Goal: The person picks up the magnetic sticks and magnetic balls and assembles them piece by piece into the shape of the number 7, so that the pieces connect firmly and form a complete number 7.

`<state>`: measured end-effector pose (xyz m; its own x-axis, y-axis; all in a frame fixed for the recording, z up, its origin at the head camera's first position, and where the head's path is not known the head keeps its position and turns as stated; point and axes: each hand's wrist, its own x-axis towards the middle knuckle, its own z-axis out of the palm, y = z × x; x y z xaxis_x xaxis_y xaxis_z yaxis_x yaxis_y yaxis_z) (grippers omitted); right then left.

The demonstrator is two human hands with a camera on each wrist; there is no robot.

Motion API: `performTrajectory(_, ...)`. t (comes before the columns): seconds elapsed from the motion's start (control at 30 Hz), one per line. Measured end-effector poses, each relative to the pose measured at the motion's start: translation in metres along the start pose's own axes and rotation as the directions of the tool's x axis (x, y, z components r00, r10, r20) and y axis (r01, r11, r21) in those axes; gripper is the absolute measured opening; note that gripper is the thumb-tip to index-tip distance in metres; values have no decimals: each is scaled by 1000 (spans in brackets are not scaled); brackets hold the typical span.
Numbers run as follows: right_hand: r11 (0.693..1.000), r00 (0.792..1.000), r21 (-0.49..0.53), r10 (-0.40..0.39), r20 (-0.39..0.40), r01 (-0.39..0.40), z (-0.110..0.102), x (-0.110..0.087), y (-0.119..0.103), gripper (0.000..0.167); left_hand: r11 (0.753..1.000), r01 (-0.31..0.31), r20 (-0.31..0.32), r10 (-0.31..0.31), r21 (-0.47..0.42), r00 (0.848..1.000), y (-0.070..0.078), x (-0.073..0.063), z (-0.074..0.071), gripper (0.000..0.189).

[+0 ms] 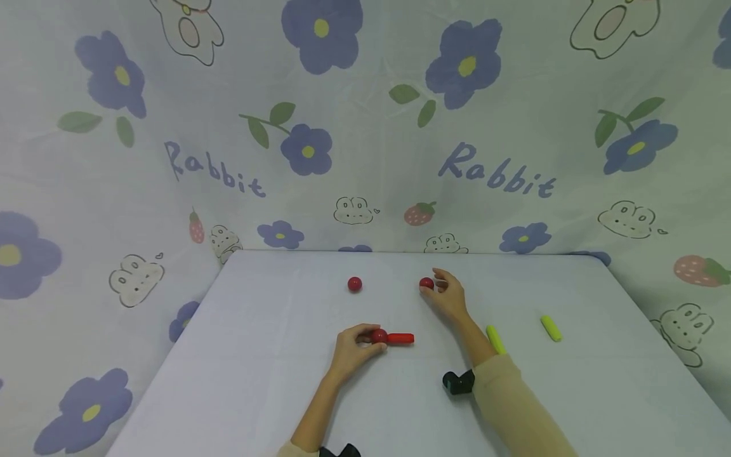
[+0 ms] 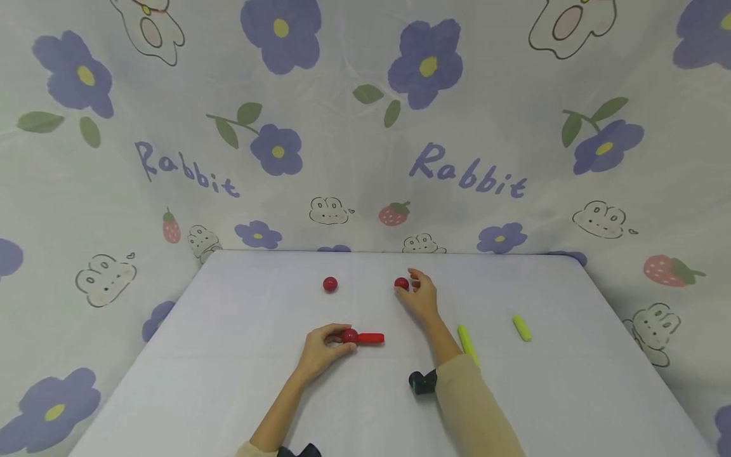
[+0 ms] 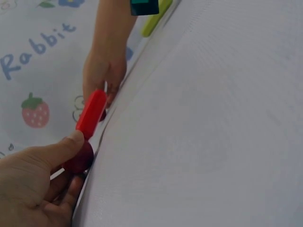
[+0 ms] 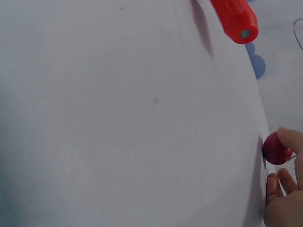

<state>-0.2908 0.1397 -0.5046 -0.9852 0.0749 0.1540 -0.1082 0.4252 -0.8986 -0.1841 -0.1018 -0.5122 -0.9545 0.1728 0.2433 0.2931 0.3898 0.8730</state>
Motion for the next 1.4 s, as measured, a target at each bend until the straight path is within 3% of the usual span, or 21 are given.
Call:
performTrajectory(0.37,999,999,-32,27,39,-25,3,3,0,45,1000,1,-6,-1,-15,1000,0,0,0,40)
performTrajectory(1.0,997,998,-52,-49,36,51,1,0,7,44,1000,19,-6,-19,-10,1000,-2,0,1,40)
performTrajectory(1.4,998,996,-62,8,88,-3,-9,-15,1,45,1000,15,-11,-16,-14,1000,-1,0,1,41)
